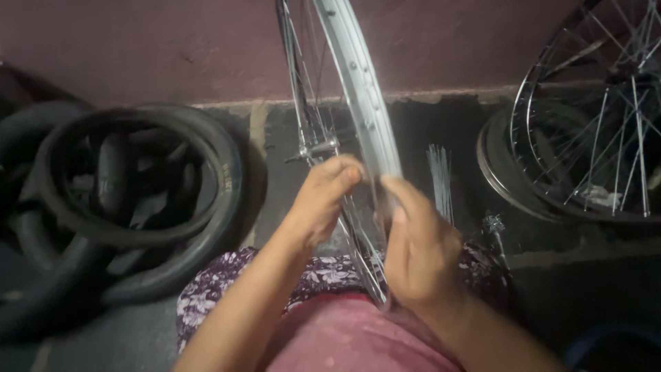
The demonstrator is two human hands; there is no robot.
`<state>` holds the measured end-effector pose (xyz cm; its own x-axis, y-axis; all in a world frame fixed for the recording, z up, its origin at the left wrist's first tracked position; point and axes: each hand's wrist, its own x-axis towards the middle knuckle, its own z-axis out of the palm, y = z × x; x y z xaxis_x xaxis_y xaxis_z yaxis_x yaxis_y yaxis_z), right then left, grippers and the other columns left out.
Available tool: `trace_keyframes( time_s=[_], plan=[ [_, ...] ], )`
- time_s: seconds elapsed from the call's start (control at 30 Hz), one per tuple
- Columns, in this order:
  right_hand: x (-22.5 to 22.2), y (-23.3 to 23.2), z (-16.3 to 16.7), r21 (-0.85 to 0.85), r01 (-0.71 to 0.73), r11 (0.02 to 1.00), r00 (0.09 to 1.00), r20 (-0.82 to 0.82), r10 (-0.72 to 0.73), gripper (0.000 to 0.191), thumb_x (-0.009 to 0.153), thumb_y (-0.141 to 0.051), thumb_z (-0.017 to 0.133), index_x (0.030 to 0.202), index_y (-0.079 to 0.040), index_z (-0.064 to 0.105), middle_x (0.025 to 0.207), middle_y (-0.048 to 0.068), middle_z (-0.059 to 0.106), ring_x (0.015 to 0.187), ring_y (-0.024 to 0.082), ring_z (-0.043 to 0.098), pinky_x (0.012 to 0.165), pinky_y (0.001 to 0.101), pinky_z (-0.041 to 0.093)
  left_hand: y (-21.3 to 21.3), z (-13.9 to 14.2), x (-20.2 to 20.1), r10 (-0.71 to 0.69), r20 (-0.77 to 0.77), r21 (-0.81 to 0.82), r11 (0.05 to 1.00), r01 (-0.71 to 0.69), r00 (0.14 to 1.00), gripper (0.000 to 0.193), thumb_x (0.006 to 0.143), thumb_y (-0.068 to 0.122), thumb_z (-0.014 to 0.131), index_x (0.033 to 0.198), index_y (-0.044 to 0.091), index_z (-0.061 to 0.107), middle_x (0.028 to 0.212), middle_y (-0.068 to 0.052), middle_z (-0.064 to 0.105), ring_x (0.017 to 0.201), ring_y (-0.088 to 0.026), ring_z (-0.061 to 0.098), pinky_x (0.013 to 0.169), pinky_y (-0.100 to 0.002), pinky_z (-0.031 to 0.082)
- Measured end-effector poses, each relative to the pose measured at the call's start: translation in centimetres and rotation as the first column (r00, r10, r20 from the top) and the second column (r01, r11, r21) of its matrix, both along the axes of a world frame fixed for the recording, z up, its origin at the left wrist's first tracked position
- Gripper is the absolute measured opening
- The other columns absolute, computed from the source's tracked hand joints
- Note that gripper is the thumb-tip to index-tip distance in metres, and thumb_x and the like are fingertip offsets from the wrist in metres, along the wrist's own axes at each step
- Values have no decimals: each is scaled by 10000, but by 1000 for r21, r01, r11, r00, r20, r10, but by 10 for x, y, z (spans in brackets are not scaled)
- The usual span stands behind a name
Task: The person sits on the floor holding a bicycle rim with hub and laces spokes into it, threading each spoke through the hub flange and seating its end into the rim eyelets one at a time, rotating the wheel as they work around it.
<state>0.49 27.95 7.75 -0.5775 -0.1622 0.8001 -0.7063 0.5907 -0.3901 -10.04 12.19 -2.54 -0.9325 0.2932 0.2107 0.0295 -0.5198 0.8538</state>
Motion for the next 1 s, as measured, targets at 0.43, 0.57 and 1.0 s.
trace_keyframes(
  time_s=[0.43, 0.57, 1.0],
  plan=[
    [-34, 10, -5, -59, -98, 993, 986, 128, 105, 368, 1071, 32, 452, 1431, 8, 518, 947, 131, 721, 799, 219, 741, 698, 347, 568, 7, 11, -14, 38, 50, -60, 998, -35, 998, 210, 965, 254, 683, 1073, 75, 689, 1005, -23, 702, 975, -148, 636, 879, -307, 499],
    [-39, 8, 0, -104, -42, 994, 978, 197, 62, 352, 1062, 22, 451, 1400, -15, 541, 972, 133, 738, 728, 174, 732, 630, 308, 543, 4, 17, -17, 34, -34, 12, 999, -34, 999, 229, 980, 280, 739, 1074, 78, 682, 1052, 7, 666, 1074, -120, 580, 981, -289, 444],
    [-31, 9, -8, -170, -48, 984, 963, 255, 91, 368, 1045, 21, 453, 1400, -35, 533, 945, 102, 729, 666, 138, 672, 607, 281, 531, 12, 35, 11, -41, -76, 160, 986, 53, 996, 167, 999, 211, 756, 1068, 62, 726, 1075, 3, 661, 1078, -129, 590, 1007, -318, 449]
  ],
)
